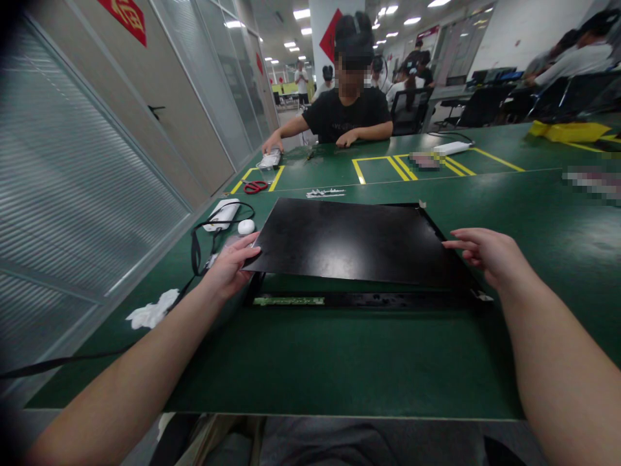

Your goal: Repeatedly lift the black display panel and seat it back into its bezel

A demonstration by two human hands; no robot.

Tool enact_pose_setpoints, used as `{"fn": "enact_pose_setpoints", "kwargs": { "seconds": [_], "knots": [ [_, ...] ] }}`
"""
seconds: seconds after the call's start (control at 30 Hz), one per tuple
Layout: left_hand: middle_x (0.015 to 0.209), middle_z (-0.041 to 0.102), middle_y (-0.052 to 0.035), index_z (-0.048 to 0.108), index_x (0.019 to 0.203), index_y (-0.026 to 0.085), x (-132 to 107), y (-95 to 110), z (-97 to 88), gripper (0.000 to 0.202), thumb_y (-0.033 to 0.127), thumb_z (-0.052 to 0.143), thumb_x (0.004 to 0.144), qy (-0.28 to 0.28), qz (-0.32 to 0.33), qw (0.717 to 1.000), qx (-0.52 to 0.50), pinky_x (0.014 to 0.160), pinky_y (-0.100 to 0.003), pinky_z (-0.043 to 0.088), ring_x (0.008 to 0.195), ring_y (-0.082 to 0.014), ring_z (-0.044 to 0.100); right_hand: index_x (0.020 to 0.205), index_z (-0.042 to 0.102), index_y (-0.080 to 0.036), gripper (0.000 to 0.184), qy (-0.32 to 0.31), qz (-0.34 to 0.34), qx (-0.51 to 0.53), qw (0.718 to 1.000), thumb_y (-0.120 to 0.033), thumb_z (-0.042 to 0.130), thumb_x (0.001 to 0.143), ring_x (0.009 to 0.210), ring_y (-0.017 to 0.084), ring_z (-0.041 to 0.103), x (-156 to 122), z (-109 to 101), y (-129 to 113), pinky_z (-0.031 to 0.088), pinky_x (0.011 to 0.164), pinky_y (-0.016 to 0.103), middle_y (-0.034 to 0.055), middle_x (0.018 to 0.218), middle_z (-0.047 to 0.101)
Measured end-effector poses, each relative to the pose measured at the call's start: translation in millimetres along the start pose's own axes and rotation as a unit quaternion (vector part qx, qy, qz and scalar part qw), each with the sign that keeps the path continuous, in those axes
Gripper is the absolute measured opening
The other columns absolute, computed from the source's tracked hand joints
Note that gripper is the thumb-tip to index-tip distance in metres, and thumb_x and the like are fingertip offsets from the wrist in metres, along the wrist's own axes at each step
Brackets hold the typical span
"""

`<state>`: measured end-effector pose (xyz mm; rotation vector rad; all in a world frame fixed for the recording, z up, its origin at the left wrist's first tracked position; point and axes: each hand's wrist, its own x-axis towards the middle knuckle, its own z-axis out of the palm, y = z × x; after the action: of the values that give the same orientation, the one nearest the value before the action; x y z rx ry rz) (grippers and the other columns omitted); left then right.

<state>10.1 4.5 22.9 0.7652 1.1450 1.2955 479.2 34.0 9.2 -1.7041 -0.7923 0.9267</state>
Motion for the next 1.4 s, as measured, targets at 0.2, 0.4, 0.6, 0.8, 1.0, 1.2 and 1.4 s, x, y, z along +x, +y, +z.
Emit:
{"fn": "enact_pose_setpoints", "kwargs": {
  "seconds": [0.2,0.4,0.6,0.8,1.0,1.2,1.4],
  "knots": [
    [0.080,0.079,-0.0066,0.071,0.116,0.013,2.0,-5.8,0.3,0.058,0.004,0.077,0.059,0.021,-0.031,0.999,0.027,0.060,-0.025,0.056,0.073,-0.0210,0.074,0.079,0.070,-0.019,0.014,0.022,-0.042,-0.085,0.995,-0.025,0.069,0.067,0.051,0.008,0.045,-1.3,2.6,4.7,0.035,0.043,0.020,0.0097,0.081,0.075],
    [0.076,0.078,-0.0046,0.074,0.107,0.015,3.5,-12.9,1.9,0.050,0.003,0.072,0.058,0.038,-0.027,0.997,0.057,0.061,-0.028,0.057,0.070,-0.0217,0.074,0.077,0.076,-0.024,0.019,0.066,-0.100,-0.257,0.959,-0.034,0.076,0.061,0.061,0.015,0.053,-1.0,2.8,9.6,0.040,0.053,0.028,0.0016,0.073,0.070],
    [0.073,0.076,-0.0030,0.074,0.101,0.015,3.1,-13.6,2.1,0.045,0.003,0.071,0.058,0.039,-0.015,0.997,0.071,0.060,-0.026,0.054,0.070,-0.0207,0.073,0.078,0.076,-0.025,0.017,0.073,-0.105,-0.299,0.946,-0.036,0.074,0.066,0.062,0.017,0.056,-3.8,3.3,7.4,0.042,0.058,0.032,0.0008,0.067,0.067],
    [0.069,0.075,-0.0009,0.072,0.101,0.017,3.5,-16.6,1.2,0.043,0.004,0.072,0.060,0.047,-0.004,0.992,0.115,0.063,-0.028,0.054,0.066,-0.0199,0.071,0.075,0.075,-0.026,0.017,0.083,-0.124,-0.338,0.929,-0.040,0.074,0.065,0.063,0.020,0.059,1.5,0.9,9.9,0.042,0.057,0.033,0.0017,0.066,0.068],
    [0.061,0.072,0.0005,0.069,0.097,0.018,1.9,-16.2,4.0,0.038,0.003,0.071,0.061,0.054,0.003,0.989,0.140,0.060,-0.028,0.054,0.059,-0.0198,0.069,0.074,0.074,-0.025,0.014,0.074,-0.109,-0.330,0.935,-0.037,0.073,0.068,0.057,0.017,0.057,1.2,1.1,9.6,0.045,0.061,0.034,0.0014,0.068,0.069],
    [0.068,0.074,-0.0019,0.069,0.094,0.018,2.2,-16.7,5.6,0.032,0.006,0.074,0.065,0.067,0.006,0.990,0.125,0.064,-0.029,0.055,0.066,-0.0207,0.071,0.075,0.075,-0.025,0.013,0.071,-0.105,-0.335,0.934,-0.036,0.074,0.069,0.059,0.018,0.059,1.6,0.1,9.7,0.045,0.063,0.035,0.0009,0.066,0.068],
    [0.071,0.075,-0.0027,0.068,0.098,0.017,3.0,-19.4,3.3,0.035,0.009,0.075,0.064,0.065,0.009,0.992,0.107,0.069,-0.030,0.056,0.070,-0.0212,0.071,0.076,0.074,-0.025,0.014,0.069,-0.114,-0.343,0.930,-0.036,0.070,0.070,0.058,0.018,0.059,4.0,-1.2,12.0,0.045,0.063,0.035,0.0018,0.067,0.068]
  ]
}}
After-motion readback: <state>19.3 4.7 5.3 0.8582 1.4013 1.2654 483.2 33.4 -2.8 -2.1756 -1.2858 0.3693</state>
